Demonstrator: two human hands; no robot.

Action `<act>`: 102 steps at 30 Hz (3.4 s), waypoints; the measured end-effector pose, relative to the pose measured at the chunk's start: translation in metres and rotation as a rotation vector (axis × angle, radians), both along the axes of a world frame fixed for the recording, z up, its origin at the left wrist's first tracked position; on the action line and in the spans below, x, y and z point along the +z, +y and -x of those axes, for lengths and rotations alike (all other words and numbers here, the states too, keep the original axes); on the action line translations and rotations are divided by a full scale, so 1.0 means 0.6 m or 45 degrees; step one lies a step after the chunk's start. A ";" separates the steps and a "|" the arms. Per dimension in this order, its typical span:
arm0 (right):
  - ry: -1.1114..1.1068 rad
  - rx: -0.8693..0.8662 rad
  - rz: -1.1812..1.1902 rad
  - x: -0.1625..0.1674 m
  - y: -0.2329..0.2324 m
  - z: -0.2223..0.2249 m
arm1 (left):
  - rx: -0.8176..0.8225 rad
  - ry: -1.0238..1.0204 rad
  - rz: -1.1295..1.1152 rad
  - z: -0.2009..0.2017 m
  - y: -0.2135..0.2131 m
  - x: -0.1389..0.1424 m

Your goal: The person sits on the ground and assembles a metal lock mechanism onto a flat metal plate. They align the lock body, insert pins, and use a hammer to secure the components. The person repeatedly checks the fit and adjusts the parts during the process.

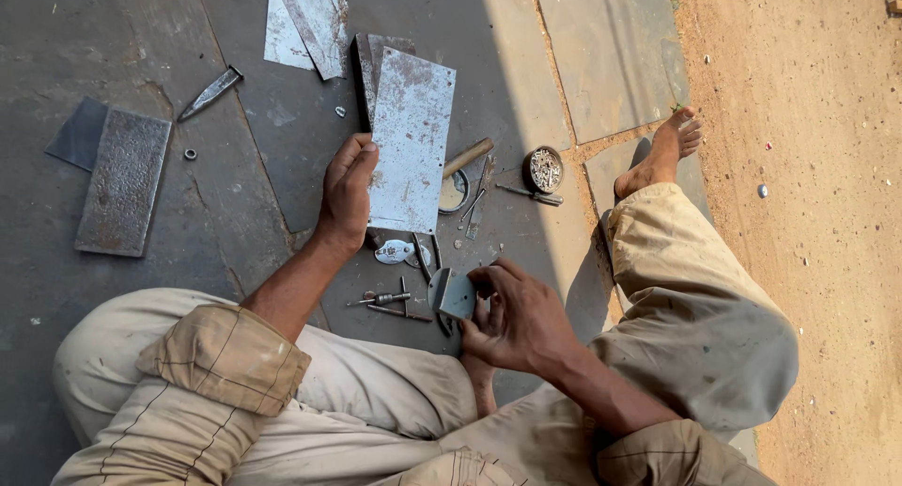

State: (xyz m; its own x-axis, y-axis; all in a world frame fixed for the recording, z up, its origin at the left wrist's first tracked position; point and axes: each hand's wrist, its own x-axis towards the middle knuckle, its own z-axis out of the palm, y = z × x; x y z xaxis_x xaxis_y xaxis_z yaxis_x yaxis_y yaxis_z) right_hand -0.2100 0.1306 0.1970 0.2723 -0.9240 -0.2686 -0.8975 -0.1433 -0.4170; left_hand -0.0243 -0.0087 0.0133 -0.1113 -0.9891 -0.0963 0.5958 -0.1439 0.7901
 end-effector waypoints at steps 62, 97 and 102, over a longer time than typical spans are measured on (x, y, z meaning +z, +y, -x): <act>-0.140 0.262 0.320 -0.103 -0.033 0.082 | -0.297 -0.119 0.152 0.049 0.153 -0.022; -0.098 0.281 0.503 -0.091 -0.036 0.072 | -0.309 -0.097 0.206 0.024 0.144 0.030; -0.158 0.290 0.476 -0.098 -0.037 0.075 | -0.304 -0.020 0.200 0.026 0.145 0.029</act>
